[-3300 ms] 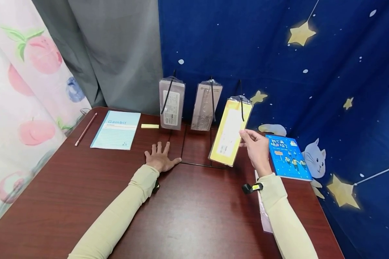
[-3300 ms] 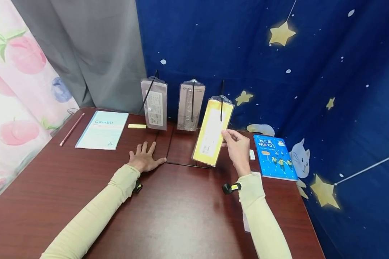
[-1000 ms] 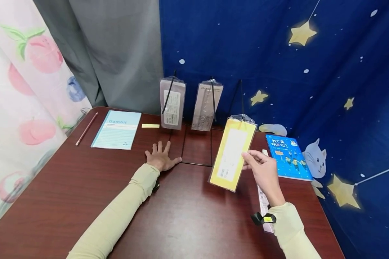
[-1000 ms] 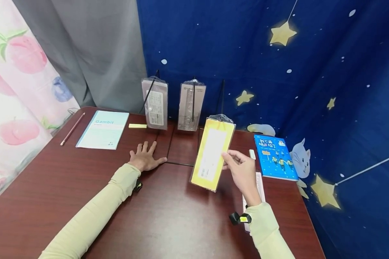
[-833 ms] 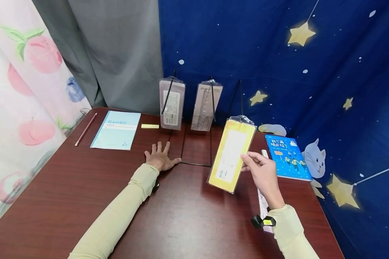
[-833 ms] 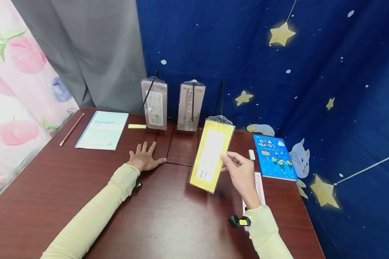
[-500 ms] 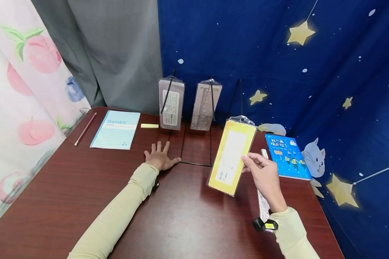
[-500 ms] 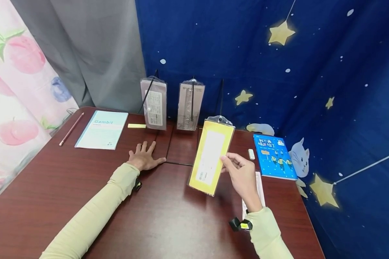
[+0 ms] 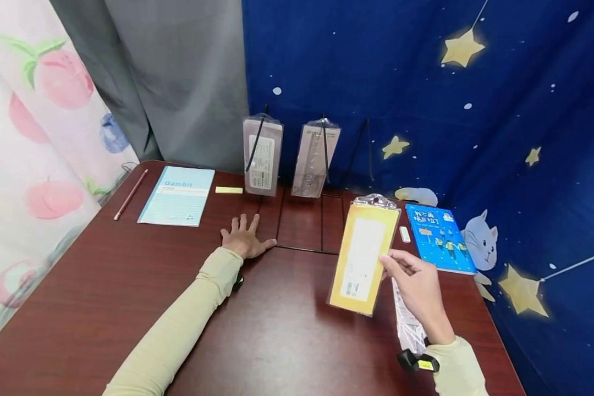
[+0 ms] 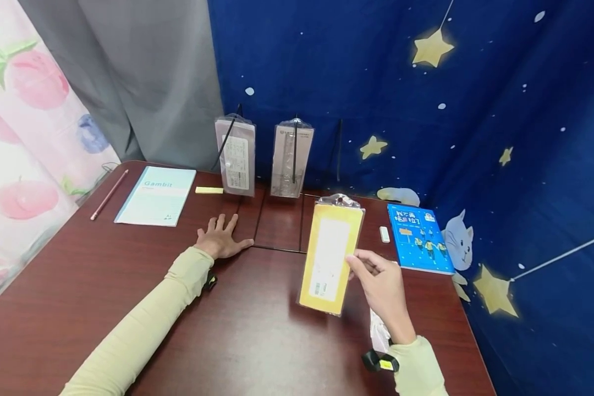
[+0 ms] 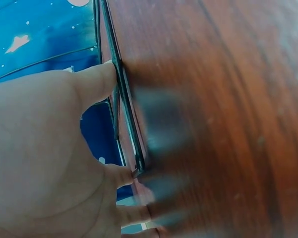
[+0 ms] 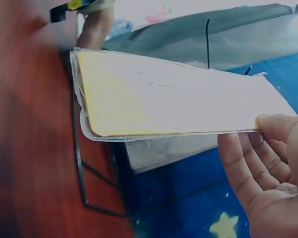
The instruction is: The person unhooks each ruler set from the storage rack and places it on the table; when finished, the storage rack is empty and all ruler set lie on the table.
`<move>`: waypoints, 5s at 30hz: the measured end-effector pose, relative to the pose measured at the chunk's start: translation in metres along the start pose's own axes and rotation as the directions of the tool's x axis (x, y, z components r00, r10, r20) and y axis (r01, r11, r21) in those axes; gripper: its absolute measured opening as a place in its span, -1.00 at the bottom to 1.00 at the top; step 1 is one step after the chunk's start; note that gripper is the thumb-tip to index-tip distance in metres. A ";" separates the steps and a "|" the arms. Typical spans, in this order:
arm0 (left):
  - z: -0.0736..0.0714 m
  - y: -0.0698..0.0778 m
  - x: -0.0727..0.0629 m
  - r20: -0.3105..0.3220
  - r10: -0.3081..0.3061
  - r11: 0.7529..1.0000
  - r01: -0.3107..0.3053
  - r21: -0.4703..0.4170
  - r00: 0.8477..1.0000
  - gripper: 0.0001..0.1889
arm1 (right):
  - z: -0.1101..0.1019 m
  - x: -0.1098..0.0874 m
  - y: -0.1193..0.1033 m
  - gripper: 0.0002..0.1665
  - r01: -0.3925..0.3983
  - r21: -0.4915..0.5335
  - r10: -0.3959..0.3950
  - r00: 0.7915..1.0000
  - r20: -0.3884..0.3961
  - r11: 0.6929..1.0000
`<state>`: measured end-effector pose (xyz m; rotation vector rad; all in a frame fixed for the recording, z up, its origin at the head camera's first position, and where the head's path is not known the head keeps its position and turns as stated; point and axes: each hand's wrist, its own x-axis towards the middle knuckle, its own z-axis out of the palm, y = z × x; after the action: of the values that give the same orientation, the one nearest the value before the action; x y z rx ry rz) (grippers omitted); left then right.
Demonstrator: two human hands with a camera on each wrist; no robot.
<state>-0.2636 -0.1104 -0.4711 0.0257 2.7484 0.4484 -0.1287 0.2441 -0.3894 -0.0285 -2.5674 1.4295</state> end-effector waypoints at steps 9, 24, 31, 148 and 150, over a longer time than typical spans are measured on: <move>-0.003 0.003 0.000 0.003 0.013 1.000 -0.013 0.001 1.000 -0.02 | -0.013 -0.014 0.039 -0.45 -0.177 -0.070 0.180 0.983 0.036 0.982; -0.001 0.002 0.003 0.004 0.017 1.000 -0.017 0.021 1.000 -0.02 | -0.006 -0.007 0.088 -0.59 -0.218 -0.193 0.224 0.975 0.010 0.957; 0.000 0.001 0.003 0.002 0.015 1.000 -0.015 0.018 1.000 -0.02 | 0.002 -0.004 0.099 -0.69 -0.204 -0.272 0.218 0.976 0.020 0.940; 0.002 0.000 -0.002 -0.024 0.009 0.999 -0.008 0.031 1.000 -0.02 | 0.113 0.225 -0.046 -0.65 0.171 0.103 -0.165 0.984 -0.070 0.980; 0.002 0.000 -0.003 -0.024 0.010 1.000 -0.009 0.026 1.000 -0.02 | 0.112 0.223 -0.046 -0.67 0.174 0.114 -0.167 0.984 -0.065 0.978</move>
<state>-0.2601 -0.1103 -0.4718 0.0398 2.7790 0.4184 -0.3645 0.1508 -0.3706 0.1644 -2.3713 1.4921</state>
